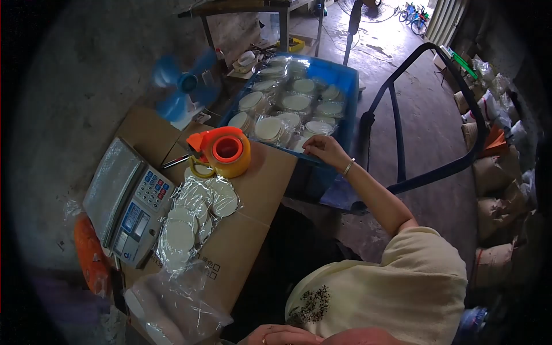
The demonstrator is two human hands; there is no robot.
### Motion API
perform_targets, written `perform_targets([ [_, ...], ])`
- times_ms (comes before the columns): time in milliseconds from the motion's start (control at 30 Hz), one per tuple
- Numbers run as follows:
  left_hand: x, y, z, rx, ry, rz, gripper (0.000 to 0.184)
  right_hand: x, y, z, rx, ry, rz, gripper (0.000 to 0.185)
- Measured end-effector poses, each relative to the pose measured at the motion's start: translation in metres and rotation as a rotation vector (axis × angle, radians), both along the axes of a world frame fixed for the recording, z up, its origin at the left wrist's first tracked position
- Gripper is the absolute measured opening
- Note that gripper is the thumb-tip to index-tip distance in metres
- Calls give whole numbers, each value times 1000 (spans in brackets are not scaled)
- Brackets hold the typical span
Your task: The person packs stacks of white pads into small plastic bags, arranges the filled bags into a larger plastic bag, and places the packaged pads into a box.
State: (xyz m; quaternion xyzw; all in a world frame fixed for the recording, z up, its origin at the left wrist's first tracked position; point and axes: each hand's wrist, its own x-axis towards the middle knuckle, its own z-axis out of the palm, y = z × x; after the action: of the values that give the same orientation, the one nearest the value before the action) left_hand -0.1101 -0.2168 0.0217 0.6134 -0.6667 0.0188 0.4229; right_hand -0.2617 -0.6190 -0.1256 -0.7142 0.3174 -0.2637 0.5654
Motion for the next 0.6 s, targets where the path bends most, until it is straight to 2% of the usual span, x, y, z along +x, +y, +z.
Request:
perform_targets([
  [267, -13, -18, 11, 76, -117, -162, 27, 1, -4, -10, -6, -57, 6, 11],
  [600, -30, -17, 22, 224, -224, -319, 24, -1, -1, -1, -60, -2, 2, 12],
])
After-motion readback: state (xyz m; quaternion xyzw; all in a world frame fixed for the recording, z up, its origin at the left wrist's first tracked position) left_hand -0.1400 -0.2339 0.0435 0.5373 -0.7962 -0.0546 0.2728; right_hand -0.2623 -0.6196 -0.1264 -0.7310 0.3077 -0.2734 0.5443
